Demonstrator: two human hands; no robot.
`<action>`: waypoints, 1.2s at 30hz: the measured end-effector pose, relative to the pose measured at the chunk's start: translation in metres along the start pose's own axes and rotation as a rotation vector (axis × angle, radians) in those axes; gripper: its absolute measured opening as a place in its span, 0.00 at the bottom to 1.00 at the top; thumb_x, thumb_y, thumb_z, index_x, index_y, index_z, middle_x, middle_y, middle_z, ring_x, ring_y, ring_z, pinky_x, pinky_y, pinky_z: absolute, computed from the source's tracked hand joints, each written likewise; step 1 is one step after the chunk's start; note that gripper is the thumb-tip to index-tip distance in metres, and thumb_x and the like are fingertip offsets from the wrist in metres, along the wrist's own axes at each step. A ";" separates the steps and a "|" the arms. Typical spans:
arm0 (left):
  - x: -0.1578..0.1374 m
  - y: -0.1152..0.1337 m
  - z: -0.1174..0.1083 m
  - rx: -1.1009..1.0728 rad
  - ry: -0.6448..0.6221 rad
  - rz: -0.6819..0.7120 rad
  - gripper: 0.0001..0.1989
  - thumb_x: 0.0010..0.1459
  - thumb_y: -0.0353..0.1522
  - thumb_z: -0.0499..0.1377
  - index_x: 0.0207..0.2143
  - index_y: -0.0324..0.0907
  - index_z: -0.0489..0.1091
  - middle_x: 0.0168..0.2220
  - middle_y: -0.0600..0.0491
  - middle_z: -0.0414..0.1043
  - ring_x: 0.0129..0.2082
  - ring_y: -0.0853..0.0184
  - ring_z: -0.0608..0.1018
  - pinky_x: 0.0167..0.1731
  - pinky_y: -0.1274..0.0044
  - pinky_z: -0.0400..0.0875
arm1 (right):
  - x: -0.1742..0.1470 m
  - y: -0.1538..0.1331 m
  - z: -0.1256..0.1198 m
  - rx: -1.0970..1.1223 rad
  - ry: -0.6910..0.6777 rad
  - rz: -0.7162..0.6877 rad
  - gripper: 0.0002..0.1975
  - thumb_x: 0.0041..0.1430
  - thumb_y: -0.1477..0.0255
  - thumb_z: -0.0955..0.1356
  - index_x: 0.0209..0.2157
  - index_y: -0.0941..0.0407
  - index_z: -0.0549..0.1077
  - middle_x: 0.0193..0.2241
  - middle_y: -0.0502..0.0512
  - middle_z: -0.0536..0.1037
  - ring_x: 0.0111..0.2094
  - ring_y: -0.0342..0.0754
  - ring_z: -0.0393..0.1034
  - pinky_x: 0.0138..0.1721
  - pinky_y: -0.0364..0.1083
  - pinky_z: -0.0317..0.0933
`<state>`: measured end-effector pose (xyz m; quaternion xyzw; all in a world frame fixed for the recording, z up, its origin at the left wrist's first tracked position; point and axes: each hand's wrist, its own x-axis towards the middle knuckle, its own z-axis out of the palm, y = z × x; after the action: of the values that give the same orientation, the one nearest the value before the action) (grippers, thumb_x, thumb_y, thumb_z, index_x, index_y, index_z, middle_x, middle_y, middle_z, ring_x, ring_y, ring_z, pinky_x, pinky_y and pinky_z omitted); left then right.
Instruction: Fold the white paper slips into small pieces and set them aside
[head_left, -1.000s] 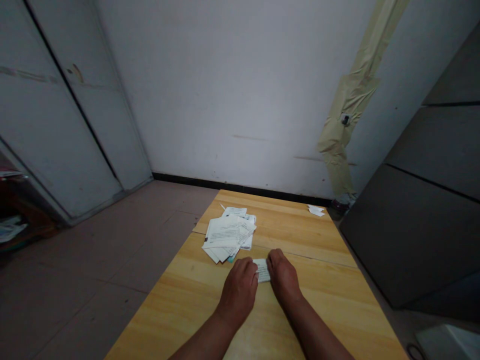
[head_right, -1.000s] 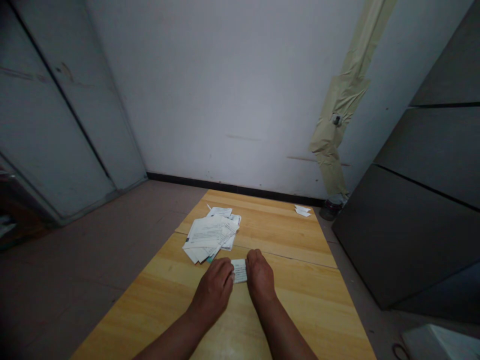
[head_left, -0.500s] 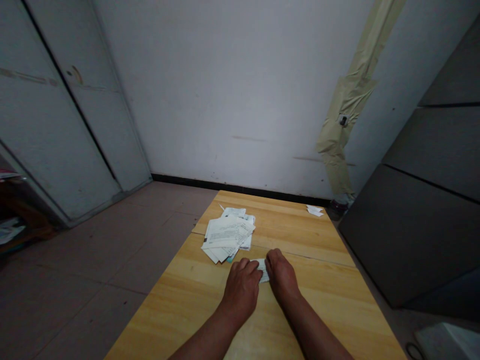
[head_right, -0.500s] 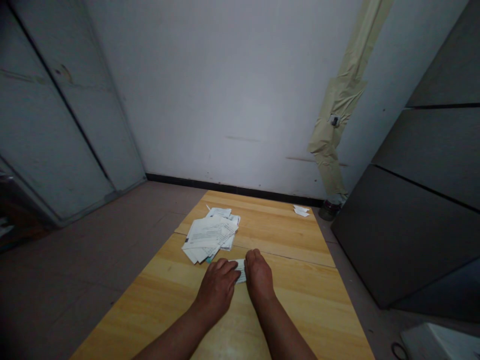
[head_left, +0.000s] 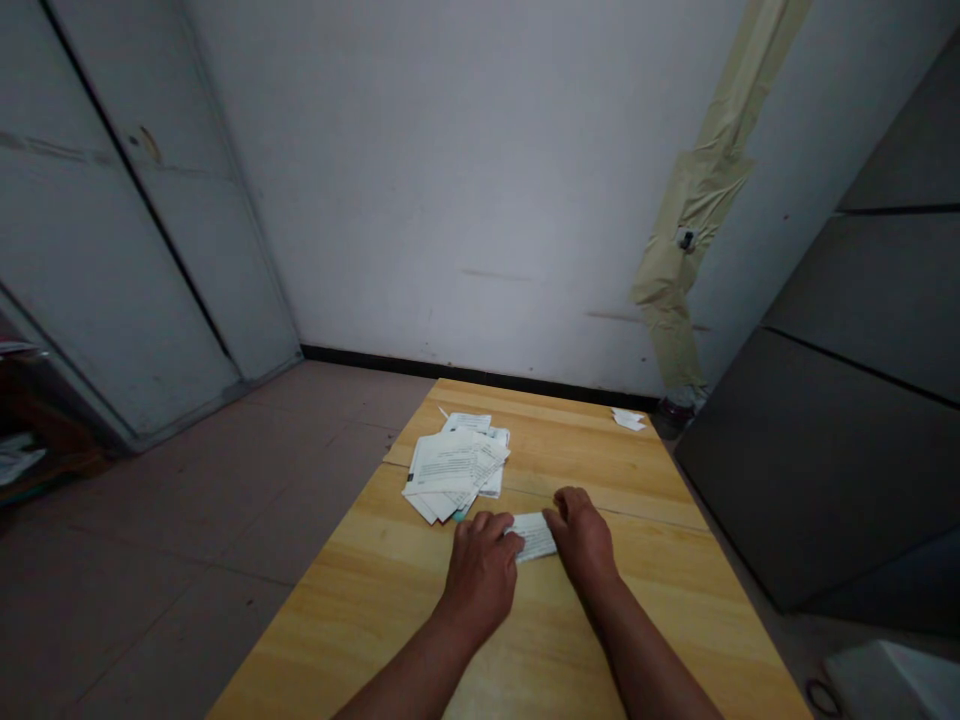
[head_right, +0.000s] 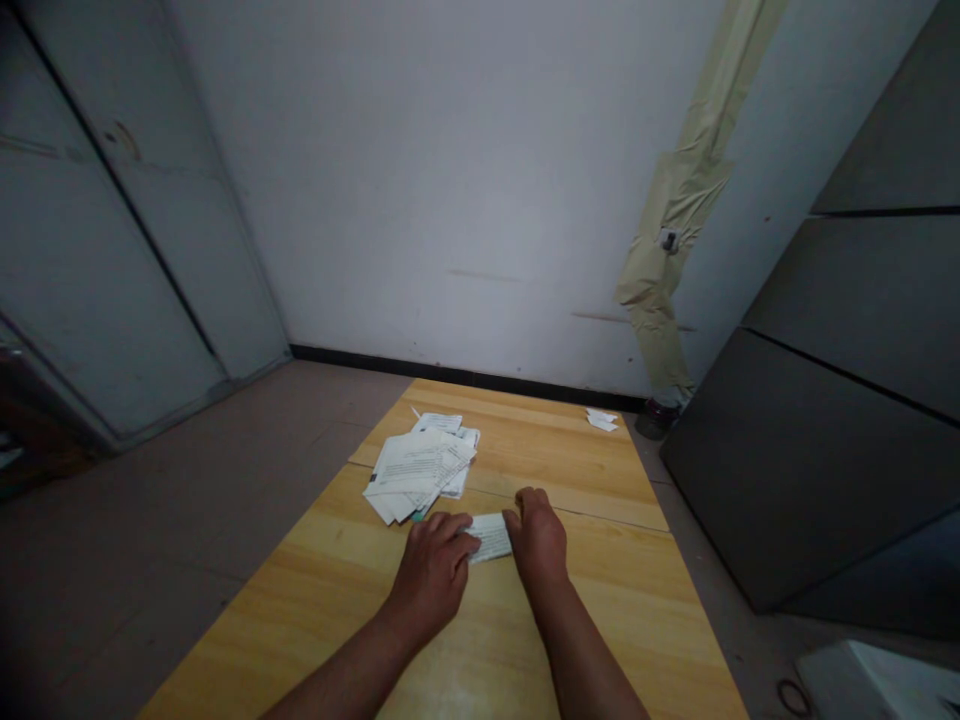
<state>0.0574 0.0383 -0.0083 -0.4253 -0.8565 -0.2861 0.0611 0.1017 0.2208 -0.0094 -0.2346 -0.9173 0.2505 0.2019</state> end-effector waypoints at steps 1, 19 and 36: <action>0.000 0.000 0.000 -0.001 0.001 -0.001 0.12 0.55 0.23 0.55 0.36 0.46 0.74 0.48 0.53 0.73 0.47 0.59 0.70 0.44 0.64 0.60 | 0.001 0.002 -0.001 0.084 0.015 0.031 0.06 0.56 0.69 0.65 0.34 0.55 0.70 0.32 0.53 0.74 0.31 0.47 0.69 0.32 0.43 0.59; 0.001 0.001 -0.002 -0.008 -0.007 -0.021 0.12 0.57 0.23 0.55 0.38 0.47 0.74 0.48 0.52 0.73 0.48 0.59 0.69 0.45 0.64 0.60 | -0.034 -0.010 0.019 0.029 -0.024 -0.057 0.30 0.44 0.76 0.69 0.53 0.61 0.71 0.59 0.69 0.67 0.60 0.63 0.60 0.60 0.58 0.57; -0.002 -0.013 0.001 -0.109 -0.060 -0.031 0.25 0.48 0.18 0.52 0.43 0.49 0.75 0.53 0.53 0.72 0.53 0.60 0.68 0.49 0.63 0.59 | -0.027 0.023 0.008 0.253 -0.074 -0.041 0.32 0.42 0.83 0.62 0.52 0.59 0.72 0.60 0.64 0.67 0.62 0.54 0.60 0.62 0.54 0.55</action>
<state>0.0488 0.0319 -0.0155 -0.4229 -0.8476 -0.3203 0.0076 0.1269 0.2212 -0.0358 -0.1792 -0.8898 0.3684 0.2009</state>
